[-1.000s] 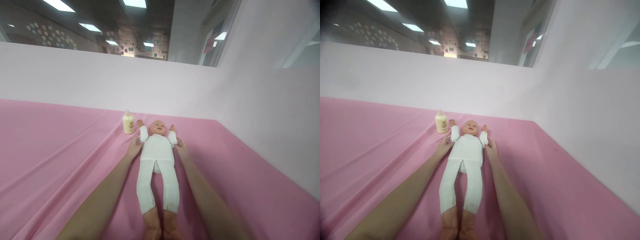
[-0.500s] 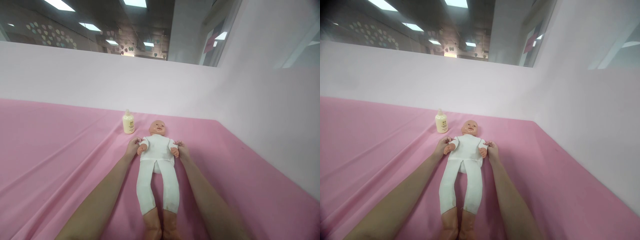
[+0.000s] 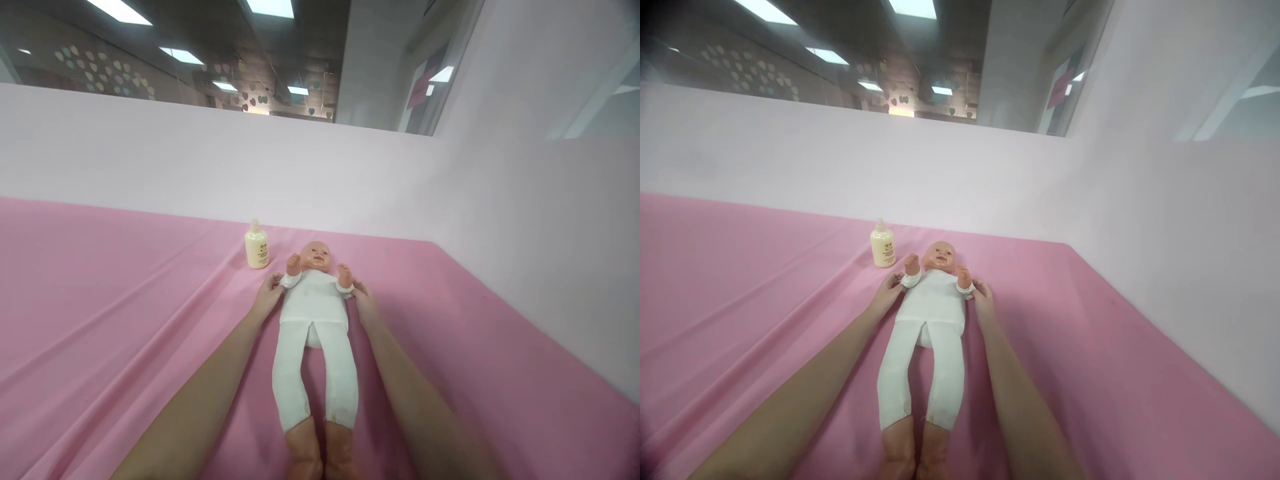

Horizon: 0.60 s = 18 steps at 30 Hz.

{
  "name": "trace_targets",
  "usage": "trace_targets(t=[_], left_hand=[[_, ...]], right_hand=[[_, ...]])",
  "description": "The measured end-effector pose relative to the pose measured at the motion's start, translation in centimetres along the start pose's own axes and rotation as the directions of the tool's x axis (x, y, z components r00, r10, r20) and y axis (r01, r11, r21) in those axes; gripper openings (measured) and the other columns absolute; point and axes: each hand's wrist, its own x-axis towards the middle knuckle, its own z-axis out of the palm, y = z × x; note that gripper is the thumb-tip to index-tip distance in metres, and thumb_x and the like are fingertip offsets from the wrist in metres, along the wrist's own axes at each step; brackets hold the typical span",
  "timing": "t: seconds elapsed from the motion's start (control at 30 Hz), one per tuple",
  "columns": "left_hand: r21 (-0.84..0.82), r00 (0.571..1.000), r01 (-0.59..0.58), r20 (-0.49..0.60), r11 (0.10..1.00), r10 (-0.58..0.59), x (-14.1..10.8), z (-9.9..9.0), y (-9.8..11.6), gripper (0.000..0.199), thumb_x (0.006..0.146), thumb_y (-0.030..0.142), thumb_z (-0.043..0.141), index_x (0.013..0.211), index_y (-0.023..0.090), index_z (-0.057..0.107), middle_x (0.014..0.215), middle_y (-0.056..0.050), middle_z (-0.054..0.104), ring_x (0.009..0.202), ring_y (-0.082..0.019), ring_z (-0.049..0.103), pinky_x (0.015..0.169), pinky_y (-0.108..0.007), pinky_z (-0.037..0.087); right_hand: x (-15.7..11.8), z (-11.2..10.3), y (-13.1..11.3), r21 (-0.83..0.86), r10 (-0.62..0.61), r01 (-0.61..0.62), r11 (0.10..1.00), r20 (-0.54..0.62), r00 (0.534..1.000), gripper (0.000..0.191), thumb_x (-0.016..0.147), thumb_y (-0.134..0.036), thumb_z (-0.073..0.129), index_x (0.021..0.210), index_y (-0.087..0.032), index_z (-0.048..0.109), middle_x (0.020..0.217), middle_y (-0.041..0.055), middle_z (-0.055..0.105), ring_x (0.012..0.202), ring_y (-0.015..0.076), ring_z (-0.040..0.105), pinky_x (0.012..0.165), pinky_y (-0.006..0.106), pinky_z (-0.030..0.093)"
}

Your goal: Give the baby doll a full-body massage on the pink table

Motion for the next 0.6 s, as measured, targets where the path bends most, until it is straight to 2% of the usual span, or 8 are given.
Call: trace_targets(t=[0.13, 0.37, 0.47, 0.6], left_hand=[[0.048, 1.0, -0.021, -0.004, 0.999, 0.021, -0.3, 0.1, 0.5, 0.034, 0.081, 0.036, 0.063, 0.11, 0.019, 0.058, 0.114, -0.008, 0.066, 0.1, -0.021, 0.063, 0.089, -0.035, 0.049], [0.261, 0.991, -0.084, -0.079, 0.962, 0.108, -0.7, -0.2, 0.6, 0.035, 0.085, 0.037, 0.063, 0.116, 0.024, 0.056, 0.128, -0.007, 0.063, 0.11, -0.022, 0.062, 0.095, -0.037, 0.047], [0.306, 0.987, -0.111, -0.077, 0.945, 0.141, -0.8, -0.2, 0.6, 0.031, 0.086, 0.035, 0.06, 0.115, 0.025, 0.057, 0.128, -0.006, 0.064, 0.109, -0.022, 0.061, 0.096, -0.037, 0.047], [0.328, 0.988, -0.12, -0.058, 0.937, 0.146, -0.9, -0.2, 0.9, 0.034, 0.088, 0.035, 0.059, 0.12, 0.026, 0.06, 0.13, -0.006, 0.064, 0.113, -0.023, 0.06, 0.099, -0.038, 0.047]], right_hand=[[-0.2, 0.2, -0.5, 0.017, -0.003, 0.003, 1.0, -0.009, 1.0, 0.033, 0.069, -0.029, 0.068, 0.101, -0.024, 0.069, 0.11, 0.002, 0.074, 0.105, 0.0221, 0.066, 0.092, 0.035, 0.051], [-1.0, 0.5, -1.1, -0.184, -0.151, 0.148, 0.972, -0.001, 0.989, 0.033, 0.081, -0.038, 0.065, 0.111, -0.025, 0.061, 0.116, 0.0054, 0.069, 0.107, 0.0212, 0.065, 0.092, 0.037, 0.052], [-1.1, 0.4, -1.1, -0.249, -0.175, 0.167, 0.954, -0.011, 0.985, 0.032, 0.083, -0.039, 0.063, 0.112, -0.024, 0.061, 0.117, 0.007, 0.068, 0.11, 0.0223, 0.064, 0.096, 0.039, 0.052], [-1.1, 0.4, -1.0, -0.316, -0.164, 0.164, 0.934, 0.027, 0.986, 0.04, 0.085, -0.041, 0.06, 0.121, -0.022, 0.062, 0.124, 0.0097, 0.068, 0.112, 0.0244, 0.064, 0.098, 0.042, 0.05]])
